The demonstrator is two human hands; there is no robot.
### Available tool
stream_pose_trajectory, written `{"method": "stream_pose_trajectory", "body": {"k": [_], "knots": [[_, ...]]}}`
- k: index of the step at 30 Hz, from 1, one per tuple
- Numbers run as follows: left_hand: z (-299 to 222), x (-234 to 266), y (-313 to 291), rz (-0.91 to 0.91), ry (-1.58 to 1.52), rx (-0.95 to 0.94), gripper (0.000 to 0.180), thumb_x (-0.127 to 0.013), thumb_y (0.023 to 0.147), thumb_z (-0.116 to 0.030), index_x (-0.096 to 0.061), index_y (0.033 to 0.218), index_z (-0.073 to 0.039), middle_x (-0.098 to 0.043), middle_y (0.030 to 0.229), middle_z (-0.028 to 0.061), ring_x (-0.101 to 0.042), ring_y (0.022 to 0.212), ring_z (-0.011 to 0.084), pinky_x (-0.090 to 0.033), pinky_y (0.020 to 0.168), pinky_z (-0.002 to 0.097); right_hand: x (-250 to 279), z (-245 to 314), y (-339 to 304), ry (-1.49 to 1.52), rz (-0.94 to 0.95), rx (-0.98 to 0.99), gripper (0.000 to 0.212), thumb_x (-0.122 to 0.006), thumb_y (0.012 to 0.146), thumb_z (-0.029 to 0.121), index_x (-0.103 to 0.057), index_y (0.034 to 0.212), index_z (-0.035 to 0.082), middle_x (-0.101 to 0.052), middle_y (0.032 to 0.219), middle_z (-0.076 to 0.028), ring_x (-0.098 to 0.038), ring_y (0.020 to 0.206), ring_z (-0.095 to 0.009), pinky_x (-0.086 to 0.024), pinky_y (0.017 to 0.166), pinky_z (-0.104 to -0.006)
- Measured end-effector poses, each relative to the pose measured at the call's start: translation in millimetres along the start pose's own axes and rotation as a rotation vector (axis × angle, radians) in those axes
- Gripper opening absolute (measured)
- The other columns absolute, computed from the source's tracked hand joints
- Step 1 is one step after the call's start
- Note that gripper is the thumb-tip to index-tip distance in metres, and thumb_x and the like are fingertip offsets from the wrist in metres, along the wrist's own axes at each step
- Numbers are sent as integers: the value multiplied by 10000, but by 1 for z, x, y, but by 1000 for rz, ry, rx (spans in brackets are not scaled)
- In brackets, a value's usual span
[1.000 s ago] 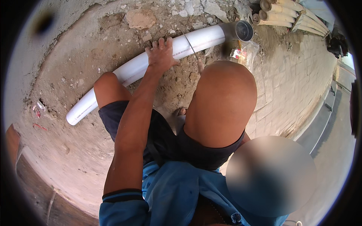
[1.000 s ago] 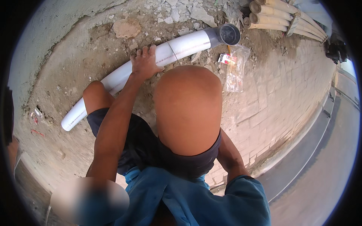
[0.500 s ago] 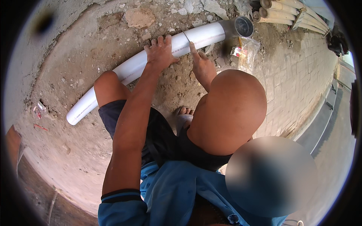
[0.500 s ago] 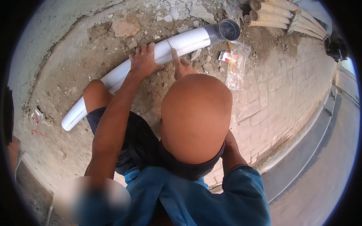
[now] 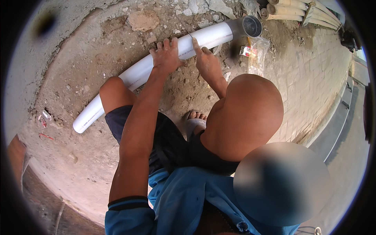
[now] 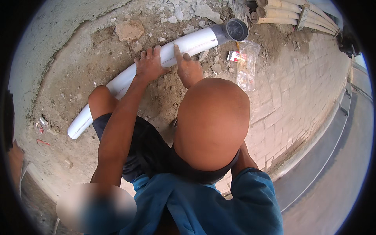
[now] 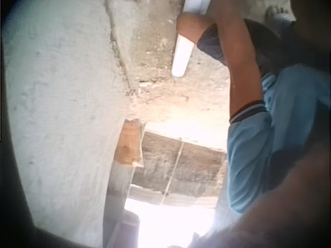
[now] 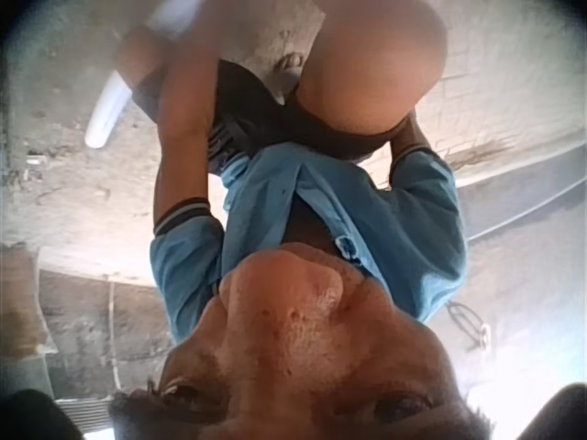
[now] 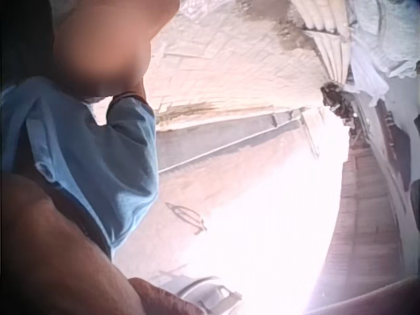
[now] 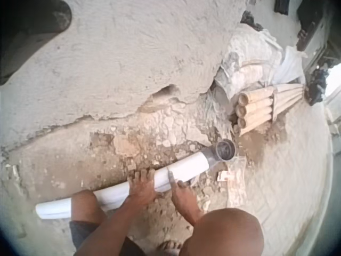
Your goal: The person holds a grey PVC elbow and a white PVC pipe, fits them together, and then uses a saw to mark a cutting line on the pipe.
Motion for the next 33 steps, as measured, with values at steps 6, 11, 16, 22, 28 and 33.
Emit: {"method": "stream_pose_trajectory", "body": {"k": [6,11,16,22,28,33], "knots": [[3,-1,0,18,22,22,1026,-896,735,-494,-348,1534,-158,-444,1491,137,-459,1402,406,-356,1101,703,-72,-66,-76,-159,-83,68,715,-548,911,-5,-402,1591,162,-685,968,-226,-701,743,-443,-595,668,-514],[-6,5,3,-23,-46,-21,939,-911,723,-467,-418,1455,-146,-491,1425,132,-478,1384,391,-370,1085,691,0,-4,-5,-23,91,-32,762,-563,908,-5,-363,1615,195,-696,1068,-225,-719,805,-437,-606,698,-497],[-5,5,5,2,-7,21,1011,-902,723,-494,-373,1513,-149,-469,1480,144,-456,1405,413,-354,1110,708,-64,-77,-97,-178,-133,21,778,-564,899,-15,-345,1622,172,-689,1044,-205,-709,805,-429,-588,700,-512],[0,1,2,57,-22,7,1053,-893,716,-516,-351,1541,-152,-465,1501,152,-444,1416,426,-344,1115,722,-1,-2,-18,40,35,-19,831,-572,875,-39,-308,1633,177,-650,957,-191,-678,746,-440,-566,678,-535],[0,7,4,32,0,16,1057,-892,710,-521,-355,1545,-155,-462,1512,165,-443,1423,422,-334,1131,714,-6,-8,-70,-26,180,-156,817,-560,894,-3,-284,1638,190,-648,978,-202,-677,747,-444,-563,673,-547],[-7,11,9,25,-40,-16,1003,-908,706,-500,-400,1486,-126,-489,1485,170,-458,1411,427,-354,1105,712,2,-9,-23,-2,87,-71,799,-564,907,22,-291,1636,205,-662,1005,-195,-690,775,-450,-567,684,-546]]}}
Point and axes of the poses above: each hand's wrist, its own y-axis towards the middle knuckle, its own x-axis out of the back of the hand, z = x × y, the point moved 6 cm from there along y, towards the middle knuckle
